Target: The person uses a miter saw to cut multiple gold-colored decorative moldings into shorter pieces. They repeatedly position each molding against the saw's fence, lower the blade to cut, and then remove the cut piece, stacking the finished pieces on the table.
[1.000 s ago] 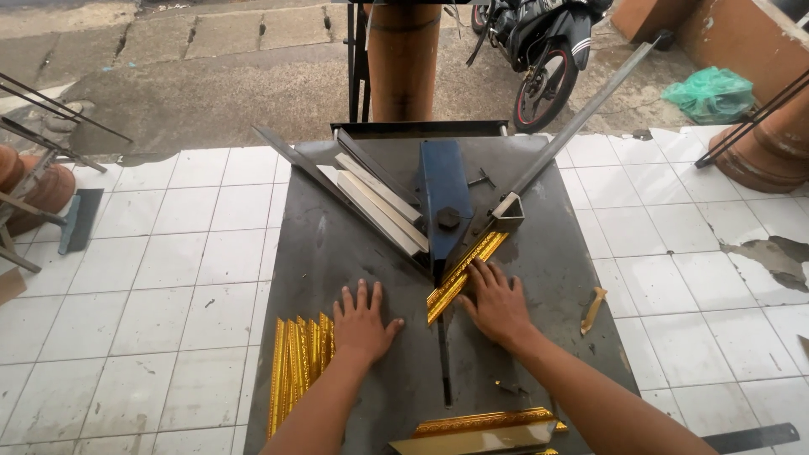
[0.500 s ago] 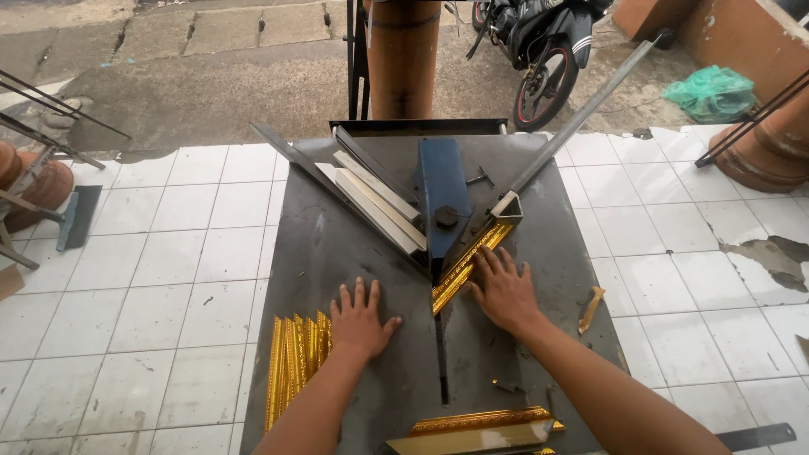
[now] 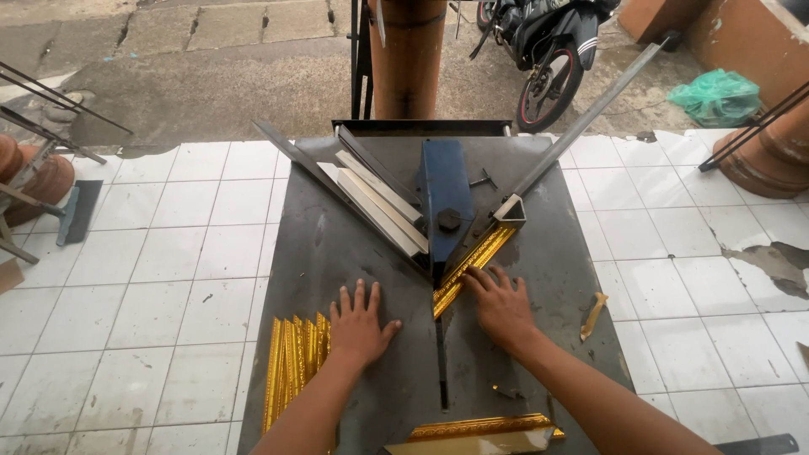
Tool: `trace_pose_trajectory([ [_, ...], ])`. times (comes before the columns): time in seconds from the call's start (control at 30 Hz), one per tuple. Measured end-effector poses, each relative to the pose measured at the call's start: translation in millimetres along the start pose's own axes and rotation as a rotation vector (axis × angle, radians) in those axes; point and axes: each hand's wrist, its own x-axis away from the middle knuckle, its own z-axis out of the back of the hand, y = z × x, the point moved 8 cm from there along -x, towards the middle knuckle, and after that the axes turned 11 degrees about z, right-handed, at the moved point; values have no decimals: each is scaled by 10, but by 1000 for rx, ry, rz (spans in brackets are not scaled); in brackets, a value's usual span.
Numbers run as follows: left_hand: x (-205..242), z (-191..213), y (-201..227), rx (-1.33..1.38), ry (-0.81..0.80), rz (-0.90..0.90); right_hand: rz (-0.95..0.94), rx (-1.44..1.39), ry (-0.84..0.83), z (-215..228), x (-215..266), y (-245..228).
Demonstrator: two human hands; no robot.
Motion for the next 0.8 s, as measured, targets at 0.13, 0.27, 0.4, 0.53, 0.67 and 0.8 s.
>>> trace_pose_trajectory([
  [0.13, 32, 47, -5, 0, 0, 4, 22, -47, -26, -26, 14, 5],
  [0.27, -29, 95, -24, 0, 18, -4, -12, -20, -101, -53, -43, 18],
  [0.4, -327, 139, -3, -16, 48, -9, -15, -24, -97, -45, -266, 164],
  [0.53, -721, 206, 9, -23, 71, -10, -7, -11, -47, 60, -524, 287],
  [0.67, -948, 200, 27, -69, 70, 1, -25, -4, -44, 22, -701, 398],
  [0.8, -923, 230, 28, -61, 64, 4, -25, -7, -49, 65, -688, 393],
])
